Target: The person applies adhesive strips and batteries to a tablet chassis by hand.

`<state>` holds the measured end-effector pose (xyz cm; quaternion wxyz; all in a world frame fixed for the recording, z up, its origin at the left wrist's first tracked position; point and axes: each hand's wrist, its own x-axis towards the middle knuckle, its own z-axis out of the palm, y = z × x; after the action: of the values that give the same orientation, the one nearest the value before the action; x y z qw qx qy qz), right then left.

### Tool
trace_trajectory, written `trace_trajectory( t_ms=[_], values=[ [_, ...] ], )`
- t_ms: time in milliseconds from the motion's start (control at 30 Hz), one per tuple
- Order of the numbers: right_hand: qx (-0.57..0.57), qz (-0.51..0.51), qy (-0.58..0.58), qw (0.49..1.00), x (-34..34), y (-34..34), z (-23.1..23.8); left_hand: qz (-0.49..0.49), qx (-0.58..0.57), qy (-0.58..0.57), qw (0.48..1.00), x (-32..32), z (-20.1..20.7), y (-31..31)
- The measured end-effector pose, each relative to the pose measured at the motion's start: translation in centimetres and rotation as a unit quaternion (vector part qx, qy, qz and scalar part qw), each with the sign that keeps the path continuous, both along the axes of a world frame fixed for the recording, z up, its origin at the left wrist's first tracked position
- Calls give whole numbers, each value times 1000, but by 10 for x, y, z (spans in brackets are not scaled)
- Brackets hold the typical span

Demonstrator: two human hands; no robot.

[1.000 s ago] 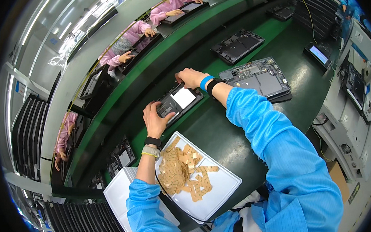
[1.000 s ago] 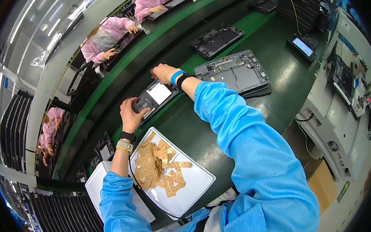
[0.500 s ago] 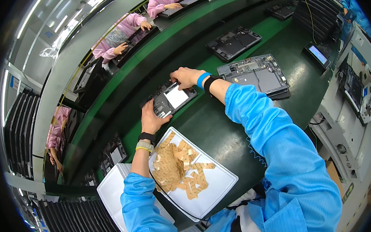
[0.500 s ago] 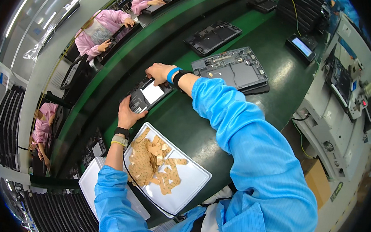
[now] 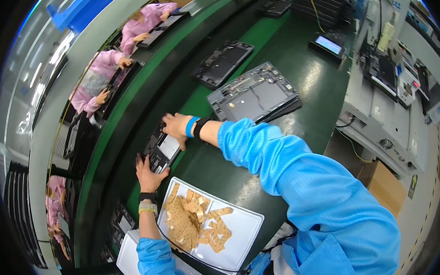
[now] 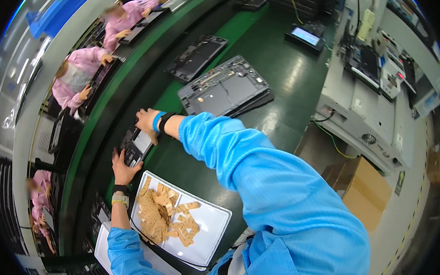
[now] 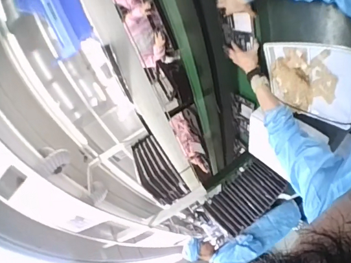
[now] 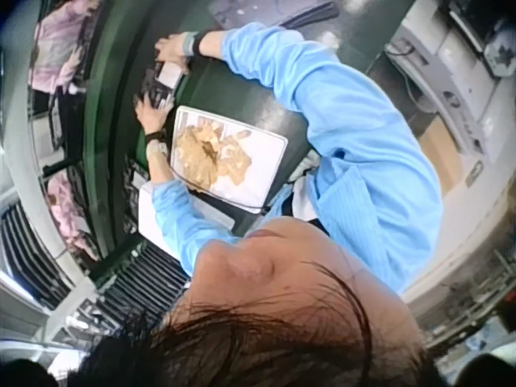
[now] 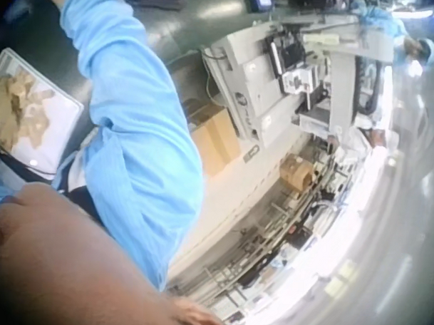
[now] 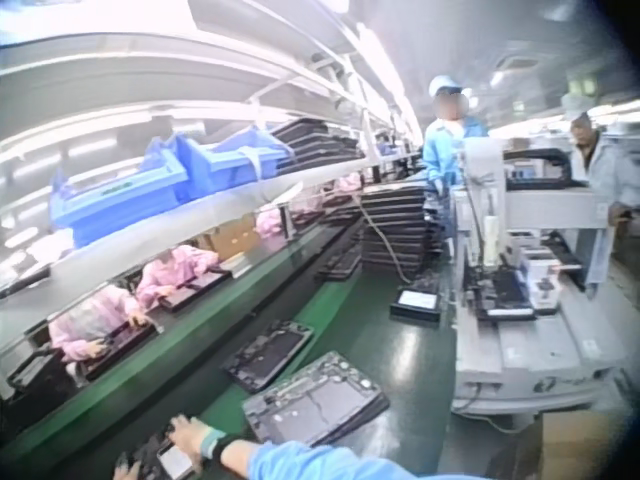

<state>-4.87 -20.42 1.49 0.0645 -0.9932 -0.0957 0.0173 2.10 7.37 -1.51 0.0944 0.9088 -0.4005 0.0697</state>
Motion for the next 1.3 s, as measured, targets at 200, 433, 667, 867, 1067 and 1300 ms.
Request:
trace_trajectory(
  t_ms=[200,433,667,867,1067,1300],
  values=[
    [12,-50,-78,996,-24,31,-36,-29,46,9,998,6,-19,-1],
    [-81,-78,-67,991,-33,68,-31,-71,67,-6,995,-5,-15,-1],
    [-112,-74,-85,987,-40,96,-21,-14,115,5,993,-9,-3,19],
    [-124,-70,-130,981,-45,97,-31,-1,127,20,992,-12,2,16],
    [-108,-68,-172,977,-46,79,-44,-12,106,0,994,-7,5,15],
    [173,-10,-173,969,-116,32,54,23,100,12,995,20,-18,38]
  ],
)
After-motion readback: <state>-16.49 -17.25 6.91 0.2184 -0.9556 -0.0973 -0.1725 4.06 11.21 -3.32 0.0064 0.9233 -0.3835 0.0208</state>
